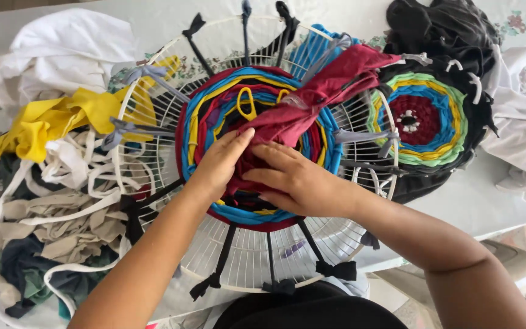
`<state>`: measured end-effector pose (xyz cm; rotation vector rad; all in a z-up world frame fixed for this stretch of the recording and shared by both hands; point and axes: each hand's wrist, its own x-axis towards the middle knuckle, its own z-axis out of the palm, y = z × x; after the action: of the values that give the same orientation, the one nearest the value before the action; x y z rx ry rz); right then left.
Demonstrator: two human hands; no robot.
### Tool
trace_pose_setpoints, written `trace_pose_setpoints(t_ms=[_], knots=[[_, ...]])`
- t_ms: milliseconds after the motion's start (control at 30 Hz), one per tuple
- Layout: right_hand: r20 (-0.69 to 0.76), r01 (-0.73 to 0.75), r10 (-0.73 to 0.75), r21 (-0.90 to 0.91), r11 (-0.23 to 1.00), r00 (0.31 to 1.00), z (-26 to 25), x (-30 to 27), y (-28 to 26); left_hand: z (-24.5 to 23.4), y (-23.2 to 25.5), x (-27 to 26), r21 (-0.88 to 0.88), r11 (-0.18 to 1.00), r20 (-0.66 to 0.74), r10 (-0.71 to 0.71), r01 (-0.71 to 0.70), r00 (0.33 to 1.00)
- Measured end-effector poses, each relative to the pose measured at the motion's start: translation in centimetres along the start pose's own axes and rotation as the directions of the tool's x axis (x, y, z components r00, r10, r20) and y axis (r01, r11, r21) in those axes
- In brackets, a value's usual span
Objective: Weaving a circular rug using strips of recycled fabric on a metal fan guard frame.
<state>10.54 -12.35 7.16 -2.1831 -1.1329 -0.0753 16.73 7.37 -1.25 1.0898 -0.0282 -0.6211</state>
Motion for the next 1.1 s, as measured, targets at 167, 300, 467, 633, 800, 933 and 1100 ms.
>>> trace_pose_setpoints(t_ms=[167, 300, 467, 633, 800, 933, 1100], knots=[[0.036, 0.017, -0.014, -0.086, 0.996, 0.999, 0.3, -2.0, 1.8, -1.7, -0.9, 0.1, 0.136, 0.988, -0.054, 0.081, -0.073, 0.995], [-0.093, -0.207, 0.195, -0.136, 0.969, 0.976, -1.3, -3.9, 4.3, -2.2, 0.0, -0.3, 0.221, 0.951, -0.065, 0.235, -0.215, 0.970], [-0.334, -0.474, 0.363, -0.362, 0.802, 0.870, -5.0, -3.2, 7.7, -2.5, 3.0, -2.6, 0.255, 0.940, -0.061, 0.249, -0.226, 0.967], [-0.369, -0.407, 0.218, -0.580, 0.705, 0.904, -6.6, -4.5, 13.1, -5.2, 4.8, -4.2, 0.223, 0.953, -0.137, 0.239, -0.205, 0.961], [-0.131, -0.345, 0.322, -0.236, 0.909, 0.938, -7.5, -2.8, 13.0, -7.4, 5.7, -5.0, 0.040, 0.939, -0.225, 0.342, -0.342, 0.912], [-0.150, -0.327, 0.290, -0.427, 0.843, 0.945, -6.1, -3.0, 12.7, -7.2, 5.0, -4.9, 0.060, 0.929, -0.238, 0.369, -0.365, 0.899], [-0.301, -0.368, 0.384, 0.110, 0.923, 0.873, -4.2, -0.2, 7.9, -1.7, 4.8, -4.4, 0.386, 0.838, -0.035, 0.431, -0.386, 0.902]])
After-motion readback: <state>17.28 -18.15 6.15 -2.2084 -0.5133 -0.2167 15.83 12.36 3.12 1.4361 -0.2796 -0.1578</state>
